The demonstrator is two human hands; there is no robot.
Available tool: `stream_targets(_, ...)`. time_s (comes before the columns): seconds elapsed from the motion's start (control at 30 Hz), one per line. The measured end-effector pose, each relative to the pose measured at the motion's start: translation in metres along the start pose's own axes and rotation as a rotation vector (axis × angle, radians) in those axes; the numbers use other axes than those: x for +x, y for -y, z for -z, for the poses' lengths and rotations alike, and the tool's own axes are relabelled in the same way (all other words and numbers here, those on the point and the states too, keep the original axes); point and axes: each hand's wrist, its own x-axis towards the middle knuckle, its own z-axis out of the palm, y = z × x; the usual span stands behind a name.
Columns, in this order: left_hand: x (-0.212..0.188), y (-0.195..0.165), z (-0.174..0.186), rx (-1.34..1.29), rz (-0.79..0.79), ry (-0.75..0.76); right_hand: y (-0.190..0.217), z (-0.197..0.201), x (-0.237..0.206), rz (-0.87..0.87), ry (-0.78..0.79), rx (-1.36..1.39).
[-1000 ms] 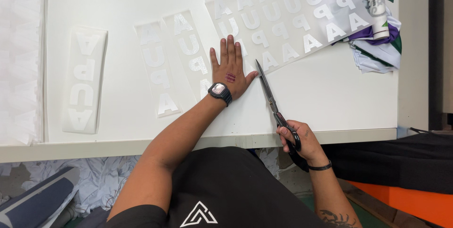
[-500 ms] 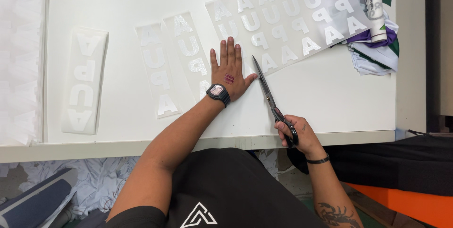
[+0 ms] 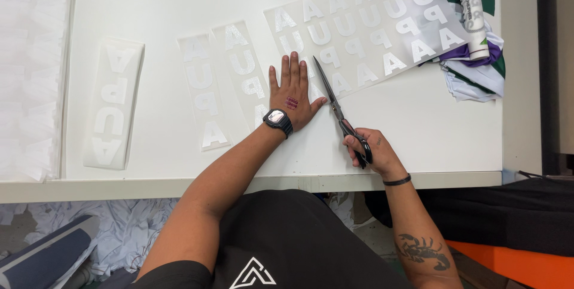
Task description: The person uses shears to cut a sheet of white letter stickers into vertical strips on a white table. They repeatedly trim the edges, separate the strips, and fold them. The cut pieces are stacked on the table.
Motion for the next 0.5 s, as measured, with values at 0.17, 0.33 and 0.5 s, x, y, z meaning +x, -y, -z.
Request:
stream_targets(0.17,0.000,0.000,-0.001,-0.004,-0.005,-0.029,0.011,-0.002,0.015,0.026,0.019,0.018)
stream_targets(0.33,0.000,-0.001,-0.001,-0.003,0.001,-0.039,0.024,-0.002,0.028,0.056,0.066,0.075)
stream_targets(0.5,0.000,-0.002,0.001,-0.006,0.006,-0.031,0.044,-0.007,0.043,0.064,0.072,0.069)
